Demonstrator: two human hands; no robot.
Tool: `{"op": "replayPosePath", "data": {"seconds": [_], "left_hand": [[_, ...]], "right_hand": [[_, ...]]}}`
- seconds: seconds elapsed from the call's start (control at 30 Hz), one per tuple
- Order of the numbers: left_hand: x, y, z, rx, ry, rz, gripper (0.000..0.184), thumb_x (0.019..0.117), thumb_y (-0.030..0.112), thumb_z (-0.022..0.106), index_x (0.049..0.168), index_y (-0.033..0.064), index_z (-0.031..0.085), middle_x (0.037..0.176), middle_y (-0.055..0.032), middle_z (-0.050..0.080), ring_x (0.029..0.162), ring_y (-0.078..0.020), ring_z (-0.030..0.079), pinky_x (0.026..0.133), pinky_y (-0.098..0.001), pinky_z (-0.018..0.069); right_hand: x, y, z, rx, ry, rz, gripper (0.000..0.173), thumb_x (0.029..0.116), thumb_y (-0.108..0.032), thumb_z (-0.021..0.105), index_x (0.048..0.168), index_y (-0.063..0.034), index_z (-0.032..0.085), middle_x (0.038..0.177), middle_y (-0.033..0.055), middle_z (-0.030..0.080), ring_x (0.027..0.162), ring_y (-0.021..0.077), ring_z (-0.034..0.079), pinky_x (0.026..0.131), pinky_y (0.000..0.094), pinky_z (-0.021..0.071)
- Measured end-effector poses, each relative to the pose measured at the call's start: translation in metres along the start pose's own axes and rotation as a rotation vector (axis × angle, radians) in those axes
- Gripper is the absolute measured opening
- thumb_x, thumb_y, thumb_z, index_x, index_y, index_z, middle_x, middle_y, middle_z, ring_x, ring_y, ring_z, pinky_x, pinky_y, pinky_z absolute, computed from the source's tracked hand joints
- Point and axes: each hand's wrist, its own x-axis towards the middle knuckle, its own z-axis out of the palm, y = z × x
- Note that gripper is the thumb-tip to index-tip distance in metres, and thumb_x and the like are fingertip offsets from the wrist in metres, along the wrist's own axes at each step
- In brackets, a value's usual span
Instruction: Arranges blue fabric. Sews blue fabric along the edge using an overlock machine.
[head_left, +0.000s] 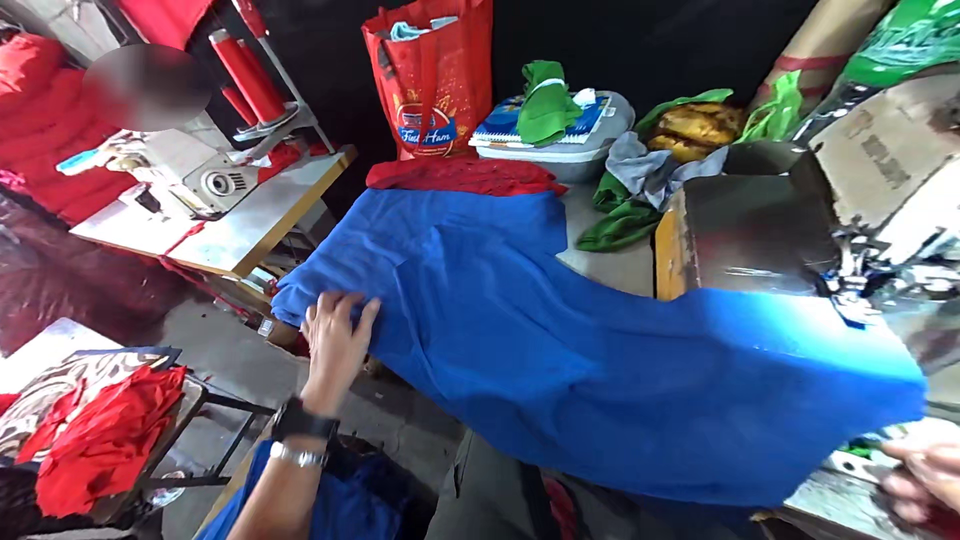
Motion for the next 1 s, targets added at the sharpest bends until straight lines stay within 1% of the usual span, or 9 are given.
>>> {"op": "replayPosePath", "data": {"seconds": [0.13, 0.2, 0.3, 0.4, 0.53, 0.63, 0.77, 0.83, 1.0], "left_hand": [[-0.032, -0.007, 0.017, -0.054, 0.155, 0.037, 0.030, 0.0987, 0.028, 0.061, 0.105, 0.0017, 0.073, 0.121, -0.0262, 0.060, 0.114, -0.0485, 0.054, 0.095, -0.0677, 0.0396], [-0.032, -0.002, 0.015, -0.193, 0.146, -0.029, 0.026, 0.1000, 0.021, 0.060, 0.105, -0.0024, 0.072, 0.122, -0.0265, 0.061, 0.117, -0.0464, 0.054, 0.098, -0.0666, 0.0389], [-0.037, 0.009, 0.002, -0.608, 0.206, -0.230, 0.024, 0.1067, 0.020, 0.048, 0.115, 0.0014, 0.061, 0.106, -0.0044, 0.063, 0.099, -0.0108, 0.060, 0.089, -0.0354, 0.0498], [-0.053, 0.023, -0.011, -1.062, 0.310, -0.379, 0.017, 0.1095, 0.017, 0.040, 0.111, 0.0140, 0.056, 0.090, 0.0088, 0.067, 0.081, -0.0003, 0.067, 0.075, -0.0232, 0.0593], [-0.084, 0.021, -0.004, -1.155, 0.284, -0.627, 0.016, 0.1088, 0.009, 0.041, 0.114, 0.0040, 0.056, 0.091, -0.0004, 0.067, 0.077, -0.0059, 0.068, 0.069, -0.0248, 0.0598], [-0.099, 0.011, 0.011, -1.275, 0.190, -0.782, 0.019, 0.1083, 0.007, 0.042, 0.122, -0.0010, 0.051, 0.094, -0.0072, 0.067, 0.078, -0.0120, 0.070, 0.069, -0.0298, 0.0609], [-0.100, 0.011, 0.019, -1.392, 0.112, -0.882, 0.021, 0.1086, 0.009, 0.042, 0.123, -0.0009, 0.053, 0.095, -0.0103, 0.070, 0.081, -0.0161, 0.072, 0.073, -0.0326, 0.0619], [-0.098, 0.010, 0.020, -1.416, 0.067, -0.906, 0.022, 0.1090, 0.011, 0.042, 0.123, -0.0013, 0.054, 0.095, -0.0114, 0.071, 0.082, -0.0177, 0.072, 0.076, -0.0339, 0.0619], [-0.101, 0.006, 0.028, -1.230, 0.256, -0.711, 0.014, 0.1042, 0.007, 0.053, 0.113, -0.0014, 0.060, 0.093, -0.0059, 0.071, 0.083, -0.0119, 0.070, 0.080, -0.0306, 0.0598]], "right_hand": [[-0.004, -0.008, 0.006, -0.135, -0.038, 0.007, 0.022, 0.1002, -0.002, 0.052, 0.117, -0.0138, 0.060, 0.104, -0.0155, 0.071, 0.081, -0.0021, 0.068, 0.070, 0.0171, 0.0586], [-0.008, -0.012, 0.010, -0.349, -0.083, 0.002, 0.026, 0.1006, -0.014, 0.057, 0.122, 0.0002, 0.056, 0.109, -0.0049, 0.066, 0.085, -0.0031, 0.063, 0.073, 0.0166, 0.0544], [-0.013, -0.023, 0.028, -0.791, -0.193, -0.046, 0.061, 0.0947, -0.039, 0.068, 0.117, 0.0173, 0.061, 0.116, 0.0360, 0.061, 0.093, 0.0384, 0.062, 0.081, 0.0503, 0.0520], [-0.023, -0.020, 0.049, -0.984, -0.198, -0.070, 0.065, 0.0915, -0.050, 0.068, 0.109, 0.0128, 0.068, 0.124, 0.0432, 0.056, 0.114, 0.0616, 0.054, 0.097, 0.0723, 0.0393], [-0.030, -0.008, 0.054, -0.936, -0.136, -0.129, 0.050, 0.1004, -0.044, 0.061, 0.093, 0.0052, 0.068, 0.112, 0.0402, 0.060, 0.109, 0.0543, 0.057, 0.100, 0.0637, 0.0393], [-0.026, -0.010, 0.054, -0.778, -0.156, -0.126, 0.039, 0.0949, -0.030, 0.066, 0.088, 0.0089, 0.067, 0.105, 0.0354, 0.063, 0.101, 0.0476, 0.060, 0.091, 0.0596, 0.0445], [-0.033, -0.025, 0.054, -0.278, -0.142, 0.065, 0.015, 0.0946, -0.004, 0.063, 0.109, 0.0007, 0.061, 0.100, -0.0053, 0.069, 0.095, -0.0014, 0.066, 0.087, 0.0221, 0.0574], [-0.033, -0.024, 0.054, -0.102, -0.147, 0.081, 0.023, 0.0956, 0.002, 0.057, 0.113, -0.0134, 0.059, 0.100, -0.0196, 0.071, 0.093, -0.0057, 0.067, 0.085, 0.0201, 0.0579], [-0.031, -0.019, 0.053, -0.071, -0.190, 0.056, 0.027, 0.0956, 0.002, 0.060, 0.114, -0.0181, 0.059, 0.103, -0.0221, 0.072, 0.096, -0.0046, 0.068, 0.088, 0.0219, 0.0585]]}}
